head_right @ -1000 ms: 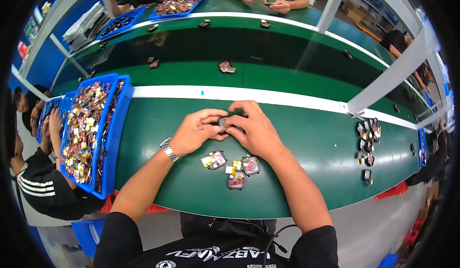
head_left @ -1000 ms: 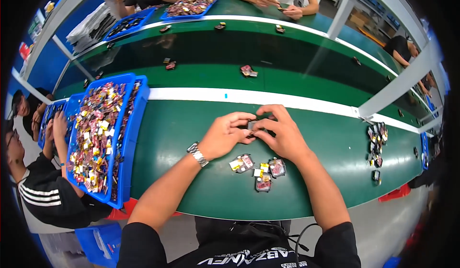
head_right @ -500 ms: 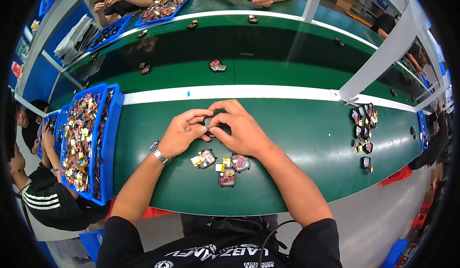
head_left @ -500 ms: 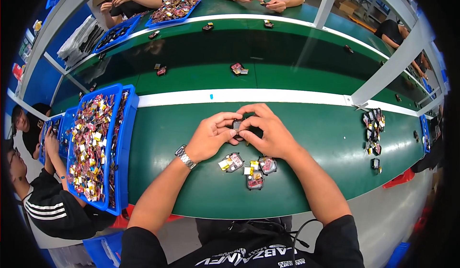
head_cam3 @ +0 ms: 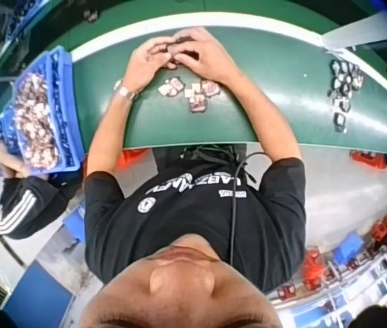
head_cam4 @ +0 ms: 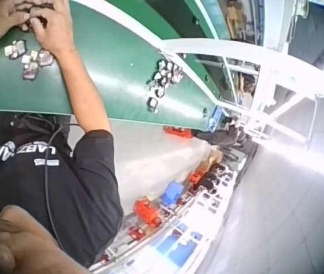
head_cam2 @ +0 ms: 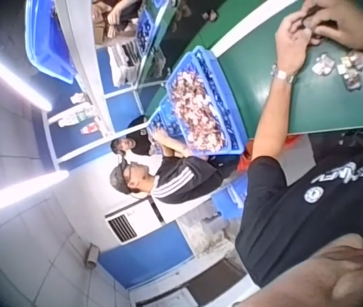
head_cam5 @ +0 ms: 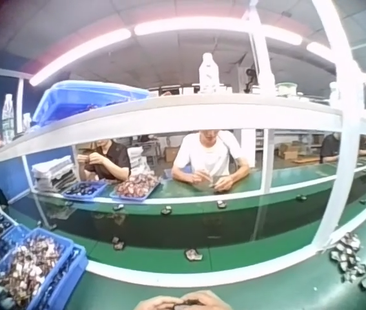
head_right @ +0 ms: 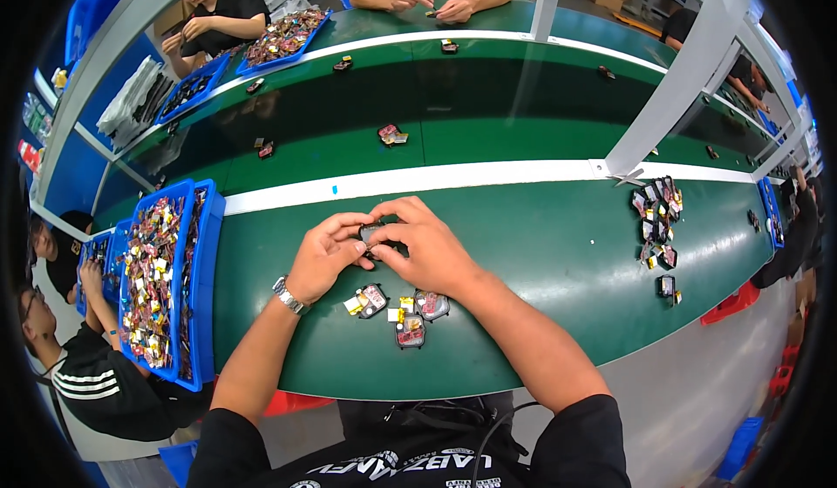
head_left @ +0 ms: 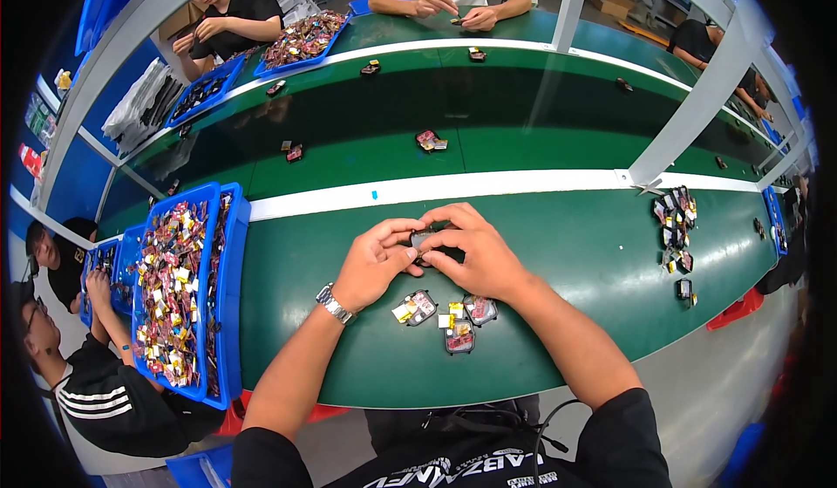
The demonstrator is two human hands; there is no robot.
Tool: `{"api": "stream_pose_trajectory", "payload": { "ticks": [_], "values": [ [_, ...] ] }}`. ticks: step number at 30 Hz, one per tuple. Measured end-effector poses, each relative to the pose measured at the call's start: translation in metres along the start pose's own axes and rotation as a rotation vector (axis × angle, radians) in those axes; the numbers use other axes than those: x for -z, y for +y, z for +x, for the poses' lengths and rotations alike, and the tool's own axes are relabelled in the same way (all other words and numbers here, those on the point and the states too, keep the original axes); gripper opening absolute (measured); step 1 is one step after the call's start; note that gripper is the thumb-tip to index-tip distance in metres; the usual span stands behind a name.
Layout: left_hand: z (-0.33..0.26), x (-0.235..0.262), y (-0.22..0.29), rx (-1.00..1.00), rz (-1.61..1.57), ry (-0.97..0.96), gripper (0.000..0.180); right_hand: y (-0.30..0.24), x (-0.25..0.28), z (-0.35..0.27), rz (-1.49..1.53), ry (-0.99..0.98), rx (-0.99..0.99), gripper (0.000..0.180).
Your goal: Assembling small electronic components on a factory production line.
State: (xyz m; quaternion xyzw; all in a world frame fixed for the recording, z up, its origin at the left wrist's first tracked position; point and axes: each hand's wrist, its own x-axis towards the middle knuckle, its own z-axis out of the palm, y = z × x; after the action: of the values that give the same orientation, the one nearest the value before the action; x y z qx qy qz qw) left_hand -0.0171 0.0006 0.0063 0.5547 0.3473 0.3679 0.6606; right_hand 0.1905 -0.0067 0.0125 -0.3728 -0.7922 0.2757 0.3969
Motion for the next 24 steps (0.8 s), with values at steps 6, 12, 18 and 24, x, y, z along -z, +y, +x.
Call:
{"api": "stream_pose_trajectory", "payload": {
  "ticks": [6, 12, 18, 24],
  "values": [
    [-0.001, -0.004, 0.003, -0.018, 0.05, 0.036, 0.037, 0.003, -0.002, 0.0, 0.073, 0.056, -0.044, 0.011],
    [0.0, -0.002, 0.0, -0.007, 0.013, 0.014, 0.037, -0.001, -0.014, -0.003, 0.045, 0.19, -0.094, 0.011],
    [-0.001, 0.0, 0.001, 0.009, -0.031, 0.006, 0.036, -0.001, -0.013, -0.004, 0.086, 0.131, -0.092, 0.012],
    [0.0, 0.003, -0.004, 0.014, -0.087, -0.005, 0.033, -0.004, -0.014, -0.004, 0.09, 0.134, -0.123, 0.013]
  ]
}}
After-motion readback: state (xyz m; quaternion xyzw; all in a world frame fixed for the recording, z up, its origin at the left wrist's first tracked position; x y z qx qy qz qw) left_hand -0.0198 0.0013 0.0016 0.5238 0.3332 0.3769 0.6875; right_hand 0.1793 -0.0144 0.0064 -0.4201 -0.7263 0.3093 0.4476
